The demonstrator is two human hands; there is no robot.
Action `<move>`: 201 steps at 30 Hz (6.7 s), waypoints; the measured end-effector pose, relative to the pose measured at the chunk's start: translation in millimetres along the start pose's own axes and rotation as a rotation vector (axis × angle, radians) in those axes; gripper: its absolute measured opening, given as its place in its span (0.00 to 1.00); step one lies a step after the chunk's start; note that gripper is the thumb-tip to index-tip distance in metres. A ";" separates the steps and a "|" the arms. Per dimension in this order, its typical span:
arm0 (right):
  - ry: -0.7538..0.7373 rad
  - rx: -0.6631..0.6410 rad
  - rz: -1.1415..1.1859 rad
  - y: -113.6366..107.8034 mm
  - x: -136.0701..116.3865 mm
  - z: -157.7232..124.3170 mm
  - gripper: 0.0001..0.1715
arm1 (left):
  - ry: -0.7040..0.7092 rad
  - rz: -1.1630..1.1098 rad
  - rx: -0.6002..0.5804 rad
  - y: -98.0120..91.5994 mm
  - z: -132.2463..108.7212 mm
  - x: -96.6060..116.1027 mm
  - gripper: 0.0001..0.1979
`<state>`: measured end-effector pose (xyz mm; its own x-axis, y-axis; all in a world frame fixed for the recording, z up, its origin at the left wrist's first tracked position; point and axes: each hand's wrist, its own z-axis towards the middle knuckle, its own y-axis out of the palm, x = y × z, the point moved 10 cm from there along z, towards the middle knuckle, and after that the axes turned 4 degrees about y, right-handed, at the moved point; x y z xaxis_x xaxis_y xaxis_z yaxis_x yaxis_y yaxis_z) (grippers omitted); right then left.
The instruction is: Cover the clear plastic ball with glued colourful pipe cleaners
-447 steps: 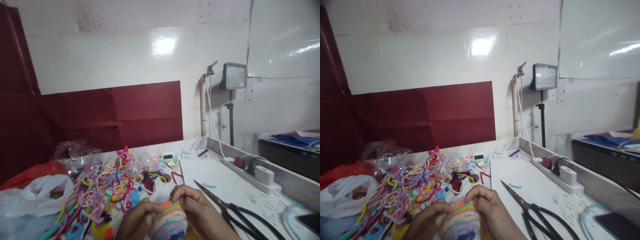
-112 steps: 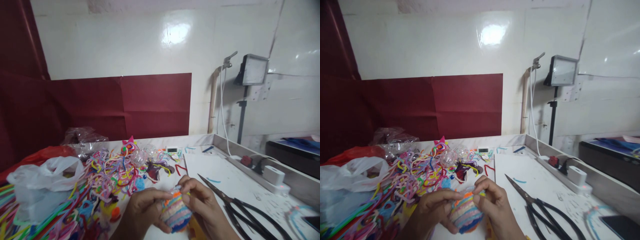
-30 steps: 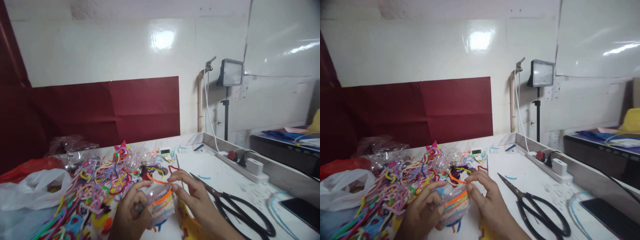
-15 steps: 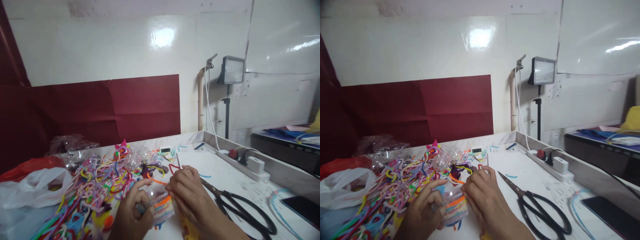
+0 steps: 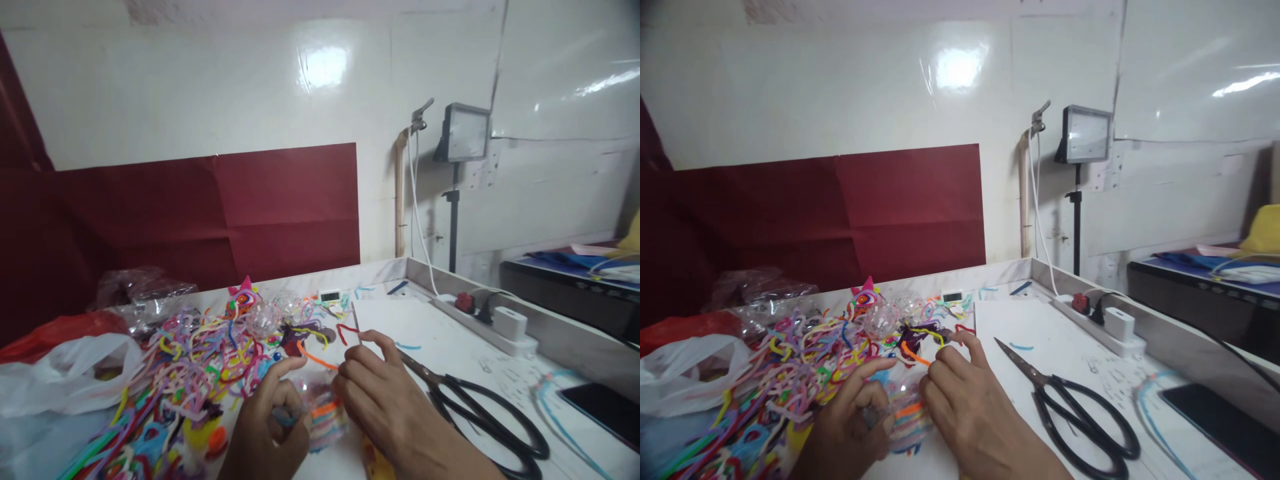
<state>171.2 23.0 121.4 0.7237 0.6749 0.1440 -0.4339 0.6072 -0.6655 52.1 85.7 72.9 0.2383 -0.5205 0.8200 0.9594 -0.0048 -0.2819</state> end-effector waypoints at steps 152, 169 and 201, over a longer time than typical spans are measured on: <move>0.725 0.120 0.790 32.0 84.4 -29.5 0.18 | -0.364 -0.477 0.095 -7.7 9.6 -26.8 0.21; 0.601 -0.080 1.739 52.8 51.5 -20.1 0.34 | -0.435 -0.690 -0.080 11.6 3.8 -44.6 0.18; 0.733 -0.285 1.607 67.6 41.9 -29.7 0.36 | -0.217 -0.256 -0.315 31.1 13.0 -23.8 0.23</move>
<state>188.1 79.9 60.7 -0.1726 0.1186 -0.9778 -0.8436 -0.5303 0.0846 78.3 109.0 51.1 0.0578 -0.2783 0.9588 0.9071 -0.3864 -0.1668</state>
